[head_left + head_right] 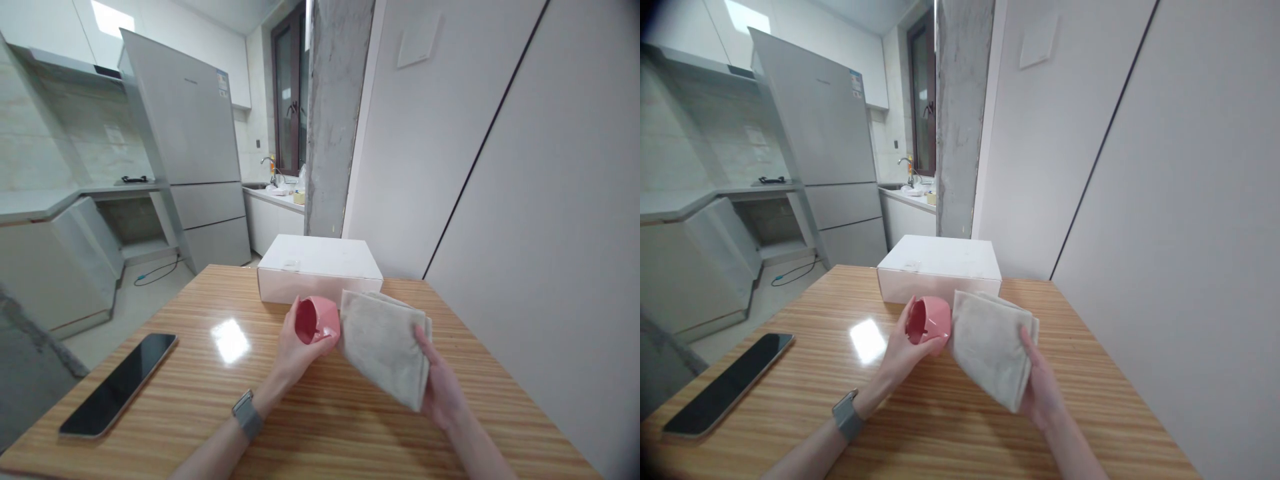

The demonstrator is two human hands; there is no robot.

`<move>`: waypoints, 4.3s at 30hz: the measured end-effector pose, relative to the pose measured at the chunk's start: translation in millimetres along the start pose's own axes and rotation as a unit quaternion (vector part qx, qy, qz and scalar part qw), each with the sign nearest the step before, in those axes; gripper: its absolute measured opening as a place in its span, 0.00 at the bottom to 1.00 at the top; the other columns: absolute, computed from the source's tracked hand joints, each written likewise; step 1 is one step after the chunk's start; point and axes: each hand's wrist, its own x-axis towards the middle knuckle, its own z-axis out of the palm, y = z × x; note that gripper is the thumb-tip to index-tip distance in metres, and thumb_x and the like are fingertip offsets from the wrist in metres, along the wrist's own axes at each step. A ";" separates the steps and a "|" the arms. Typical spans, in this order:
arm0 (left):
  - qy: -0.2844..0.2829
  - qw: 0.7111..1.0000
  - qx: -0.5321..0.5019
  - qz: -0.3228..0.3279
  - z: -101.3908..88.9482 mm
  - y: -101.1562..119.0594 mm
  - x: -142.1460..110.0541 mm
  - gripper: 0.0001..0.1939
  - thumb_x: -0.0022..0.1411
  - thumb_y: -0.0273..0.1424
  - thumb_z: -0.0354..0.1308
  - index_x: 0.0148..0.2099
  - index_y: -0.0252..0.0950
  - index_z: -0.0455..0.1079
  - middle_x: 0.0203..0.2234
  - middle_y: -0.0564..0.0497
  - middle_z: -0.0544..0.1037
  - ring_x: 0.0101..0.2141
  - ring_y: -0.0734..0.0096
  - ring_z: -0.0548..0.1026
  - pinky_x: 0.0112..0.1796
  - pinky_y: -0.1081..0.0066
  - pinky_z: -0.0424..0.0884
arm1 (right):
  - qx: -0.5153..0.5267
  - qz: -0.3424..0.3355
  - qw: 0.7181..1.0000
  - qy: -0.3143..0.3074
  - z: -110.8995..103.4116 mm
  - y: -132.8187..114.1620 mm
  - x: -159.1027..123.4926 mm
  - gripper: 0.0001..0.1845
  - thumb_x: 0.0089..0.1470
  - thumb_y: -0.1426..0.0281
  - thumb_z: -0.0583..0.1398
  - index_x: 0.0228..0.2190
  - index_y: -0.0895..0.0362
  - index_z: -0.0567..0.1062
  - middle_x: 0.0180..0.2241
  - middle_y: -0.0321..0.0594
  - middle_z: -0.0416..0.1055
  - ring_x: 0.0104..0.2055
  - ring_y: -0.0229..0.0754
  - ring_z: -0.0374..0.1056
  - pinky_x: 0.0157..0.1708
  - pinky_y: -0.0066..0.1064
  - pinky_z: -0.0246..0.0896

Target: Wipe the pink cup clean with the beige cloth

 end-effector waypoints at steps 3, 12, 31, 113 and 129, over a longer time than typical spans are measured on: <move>-0.022 0.999 -0.013 -0.039 1.7 -5.5 3.3 0.53 0.43 0.37 0.71 0.67 0.38 0.47 0.53 0.40 0.68 0.44 0.60 0.73 0.47 0.61 0.69 | -0.005 0.008 1.000 0.023 -46.5 -28.6 -17.3 0.18 0.58 0.57 0.56 0.40 0.56 0.77 0.36 0.43 0.79 0.45 0.49 0.73 0.50 0.38 0.65; -0.115 0.990 -0.052 -0.058 24.7 -18.8 1.5 0.48 0.48 0.39 0.68 0.65 0.35 0.49 0.51 0.40 0.69 0.45 0.63 0.73 0.46 0.66 0.69 | -0.336 0.020 0.939 0.077 -130.3 -30.8 -47.1 0.35 0.44 0.48 0.64 0.49 0.56 0.72 0.50 0.48 0.72 0.50 0.55 0.70 0.46 0.38 0.68; -0.254 0.921 0.246 0.164 121.1 24.5 6.0 0.50 0.37 0.47 0.68 0.61 0.40 0.56 0.53 0.44 0.69 0.50 0.52 0.69 0.51 0.59 0.66 | -0.587 -0.365 0.690 0.214 -173.1 -19.8 8.3 0.38 0.45 0.47 0.57 0.53 0.55 0.63 0.33 0.42 0.78 0.31 0.50 0.73 0.36 0.40 0.66; -0.188 0.909 0.364 0.082 -25.5 -17.5 -105.5 0.10 0.60 0.23 0.49 0.35 0.38 0.71 0.26 0.52 0.74 0.29 0.70 0.73 0.31 0.74 0.66 | -0.738 -0.498 0.450 -0.067 -31.2 149.5 -4.4 0.14 0.64 0.70 0.46 0.29 0.53 0.67 0.26 0.36 0.71 0.27 0.39 0.71 0.25 0.25 0.60; -0.202 0.879 0.414 0.121 -23.0 -23.3 -105.0 0.09 0.59 0.22 0.48 0.31 0.38 0.68 0.26 0.50 0.74 0.29 0.69 0.73 0.30 0.74 0.65 | -0.706 -0.583 0.401 -0.034 -18.9 145.1 -7.1 0.24 0.67 0.67 0.38 0.24 0.53 0.65 0.20 0.34 0.68 0.20 0.36 0.69 0.20 0.25 0.55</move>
